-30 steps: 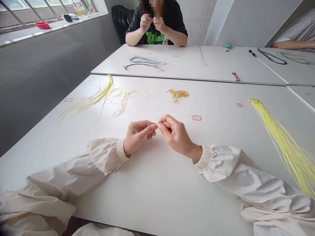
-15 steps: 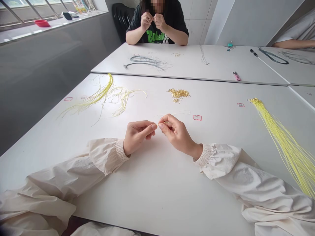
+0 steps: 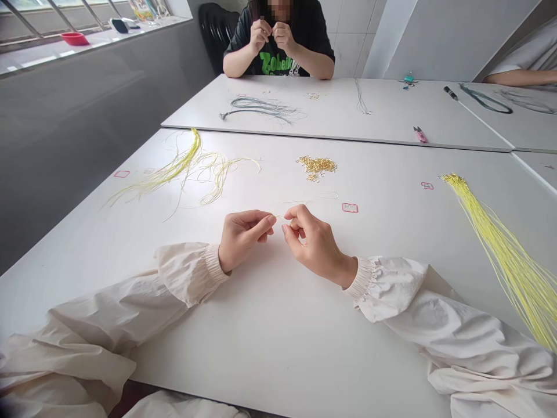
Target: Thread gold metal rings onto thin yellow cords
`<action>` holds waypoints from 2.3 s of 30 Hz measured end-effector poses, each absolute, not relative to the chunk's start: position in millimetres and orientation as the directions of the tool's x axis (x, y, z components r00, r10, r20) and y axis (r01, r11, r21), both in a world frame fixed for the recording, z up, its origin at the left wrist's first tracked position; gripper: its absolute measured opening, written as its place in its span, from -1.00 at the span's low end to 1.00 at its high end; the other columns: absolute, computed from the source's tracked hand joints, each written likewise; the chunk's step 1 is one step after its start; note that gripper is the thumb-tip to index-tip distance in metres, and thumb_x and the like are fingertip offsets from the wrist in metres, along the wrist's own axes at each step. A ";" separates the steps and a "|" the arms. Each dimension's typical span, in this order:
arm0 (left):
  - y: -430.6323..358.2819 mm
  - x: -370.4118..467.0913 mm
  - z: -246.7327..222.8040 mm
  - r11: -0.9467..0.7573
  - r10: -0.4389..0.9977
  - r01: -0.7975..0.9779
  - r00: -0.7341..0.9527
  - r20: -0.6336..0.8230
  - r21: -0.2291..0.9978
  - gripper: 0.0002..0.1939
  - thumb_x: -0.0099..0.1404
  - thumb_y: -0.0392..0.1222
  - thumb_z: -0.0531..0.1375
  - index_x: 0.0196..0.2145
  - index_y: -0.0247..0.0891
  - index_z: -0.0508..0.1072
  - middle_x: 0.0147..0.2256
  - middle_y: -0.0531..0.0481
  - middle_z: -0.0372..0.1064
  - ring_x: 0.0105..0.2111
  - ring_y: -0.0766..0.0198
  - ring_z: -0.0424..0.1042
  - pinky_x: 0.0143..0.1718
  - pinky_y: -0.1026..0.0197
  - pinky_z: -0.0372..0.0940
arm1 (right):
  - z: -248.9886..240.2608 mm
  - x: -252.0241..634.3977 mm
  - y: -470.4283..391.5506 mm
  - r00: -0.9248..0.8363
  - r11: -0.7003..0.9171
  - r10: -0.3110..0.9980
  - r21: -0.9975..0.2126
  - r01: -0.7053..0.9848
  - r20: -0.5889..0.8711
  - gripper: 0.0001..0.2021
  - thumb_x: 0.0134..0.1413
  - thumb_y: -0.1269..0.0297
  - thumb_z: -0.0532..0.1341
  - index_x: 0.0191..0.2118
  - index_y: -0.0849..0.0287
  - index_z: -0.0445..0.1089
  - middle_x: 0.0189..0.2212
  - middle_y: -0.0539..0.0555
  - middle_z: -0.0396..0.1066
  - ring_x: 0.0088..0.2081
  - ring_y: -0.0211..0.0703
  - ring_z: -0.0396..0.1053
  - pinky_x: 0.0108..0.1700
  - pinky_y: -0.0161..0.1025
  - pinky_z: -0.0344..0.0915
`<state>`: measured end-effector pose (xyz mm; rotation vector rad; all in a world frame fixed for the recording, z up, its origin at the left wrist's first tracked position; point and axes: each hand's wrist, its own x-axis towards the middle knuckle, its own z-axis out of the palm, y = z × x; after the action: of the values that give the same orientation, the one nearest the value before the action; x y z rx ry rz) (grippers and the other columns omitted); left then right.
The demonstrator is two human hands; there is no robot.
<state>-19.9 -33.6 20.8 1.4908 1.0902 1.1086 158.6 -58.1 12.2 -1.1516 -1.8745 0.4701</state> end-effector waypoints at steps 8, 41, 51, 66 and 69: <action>-32.3 -19.3 20.3 -0.172 0.969 0.149 0.201 0.140 0.974 -0.79 0.23 -0.15 0.25 -0.49 -0.33 0.53 -0.60 0.03 0.38 -0.65 0.43 0.27 -0.59 0.36 0.24 | 13.0 160.2 -54.9 -0.309 0.619 0.765 -0.514 0.594 0.564 -0.89 0.24 0.45 0.08 -0.21 0.13 0.29 -0.51 -0.03 0.26 -0.48 -0.26 0.21 -0.39 -0.29 0.19; -42.5 -24.7 10.1 -0.532 0.818 0.196 0.371 0.440 0.824 -0.83 0.28 -0.26 0.22 -0.45 -0.33 0.54 -0.57 0.03 0.39 -0.64 0.45 0.30 -0.56 0.38 0.26 | 33.1 186.8 -22.5 -0.620 -0.257 0.742 -0.962 0.089 -0.255 -0.86 0.15 0.23 0.27 -0.33 0.20 0.40 -0.51 -0.05 0.05 -0.48 -0.33 -0.04 -0.39 -0.29 -0.02; -37.4 -21.7 13.9 -0.433 0.888 0.206 0.264 0.376 0.878 -0.81 0.28 -0.23 0.24 -0.47 -0.34 0.54 -0.58 0.04 0.40 -0.66 0.46 0.33 -0.60 0.40 0.25 | 30.0 174.9 -34.2 -0.487 -0.168 0.862 -0.986 -0.013 -0.141 -0.93 0.18 0.32 0.23 -0.31 0.19 0.36 -0.60 -0.10 0.03 -0.52 -0.35 -0.06 -0.40 -0.28 -0.08; -35.5 -21.7 15.7 -0.330 0.910 0.130 0.306 0.279 0.935 -0.80 0.27 -0.17 0.26 -0.45 -0.34 0.53 -0.59 0.05 0.38 -0.66 0.46 0.31 -0.61 0.40 0.24 | 26.0 168.1 -42.4 -0.332 0.164 0.939 -0.967 0.197 0.092 -0.87 0.23 0.26 0.19 -0.33 0.19 0.33 -0.66 -0.16 -0.08 -0.58 -0.38 -0.13 -0.49 -0.29 -0.14; -36.3 -21.1 17.2 -0.243 0.928 0.084 0.308 0.207 0.966 -0.80 0.27 -0.14 0.27 -0.44 -0.33 0.54 -0.60 0.06 0.37 -0.66 0.46 0.29 -0.62 0.40 0.24 | 24.7 169.7 -41.7 -0.347 0.221 0.927 -0.953 0.205 0.141 -0.89 0.23 0.28 0.18 -0.31 0.19 0.33 -0.65 -0.16 -0.08 -0.58 -0.37 -0.12 -0.48 -0.29 -0.12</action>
<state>-21.1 -36.3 17.2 1.5947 0.9472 1.0799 169.7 -41.7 24.7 -1.0624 -1.7219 1.1778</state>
